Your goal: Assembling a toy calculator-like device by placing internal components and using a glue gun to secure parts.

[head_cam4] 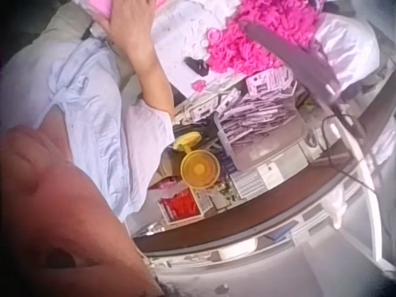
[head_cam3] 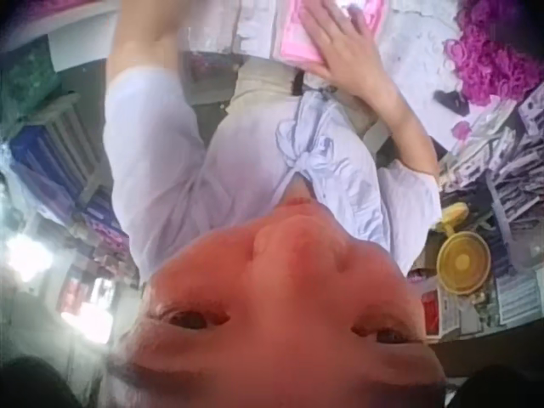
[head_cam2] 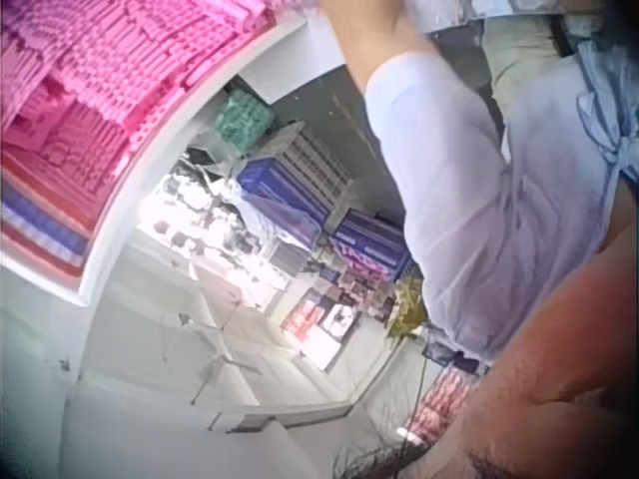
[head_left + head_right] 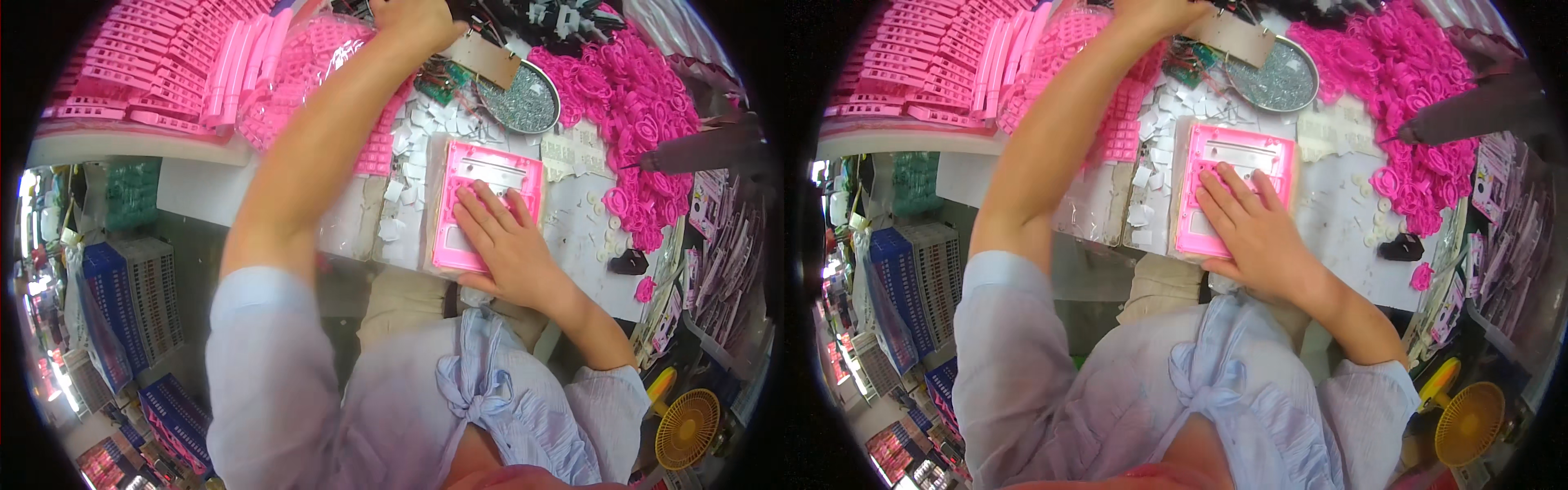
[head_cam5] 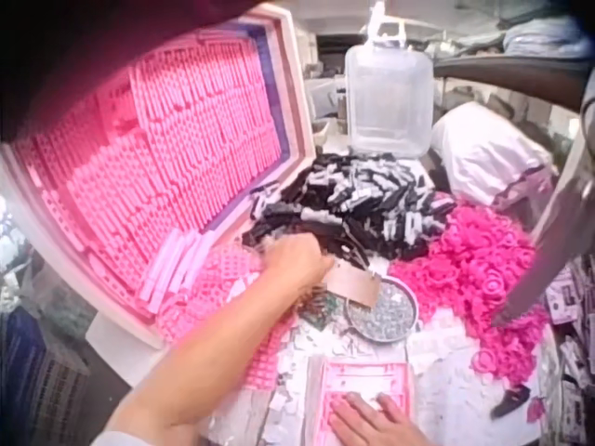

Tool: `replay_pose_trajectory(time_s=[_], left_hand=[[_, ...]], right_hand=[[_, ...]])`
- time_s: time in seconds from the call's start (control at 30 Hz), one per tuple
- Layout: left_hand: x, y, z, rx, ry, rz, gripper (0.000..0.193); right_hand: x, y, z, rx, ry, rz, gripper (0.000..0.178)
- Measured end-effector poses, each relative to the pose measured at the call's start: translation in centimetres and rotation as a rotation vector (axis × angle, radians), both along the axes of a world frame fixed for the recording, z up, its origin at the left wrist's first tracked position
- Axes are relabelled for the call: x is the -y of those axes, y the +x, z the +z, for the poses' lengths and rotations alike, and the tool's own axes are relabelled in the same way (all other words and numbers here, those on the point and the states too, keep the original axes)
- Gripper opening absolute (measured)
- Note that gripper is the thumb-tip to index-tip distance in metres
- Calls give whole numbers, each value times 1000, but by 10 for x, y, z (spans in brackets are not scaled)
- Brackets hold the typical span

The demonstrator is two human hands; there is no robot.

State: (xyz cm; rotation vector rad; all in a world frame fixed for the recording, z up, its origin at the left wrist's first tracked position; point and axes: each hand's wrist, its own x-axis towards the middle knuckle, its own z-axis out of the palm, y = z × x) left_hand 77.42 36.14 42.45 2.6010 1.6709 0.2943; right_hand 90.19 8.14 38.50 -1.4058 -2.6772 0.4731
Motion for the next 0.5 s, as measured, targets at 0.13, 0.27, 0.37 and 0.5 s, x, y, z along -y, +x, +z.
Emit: replay_pose_trajectory(time_s=[0.13, 0.27, 0.37, 0.5], left_hand=[[-16, 30, -2, -248, -223, 213, 55], [-51, 17, -6, 395, -414, 131, 58], [-74, -18, 10, 1222, -752, -90, 16], [-5, -25, 49, 1677, -785, -114, 18]], right_hand=[[0, -1, 2, -36, 10, 28, 95], [0, 6, 4, -161, 29, 31, 77], [-24, 43, 8, -704, 171, -112, 52], [-155, 71, 16, -1438, 102, -791, 48]])
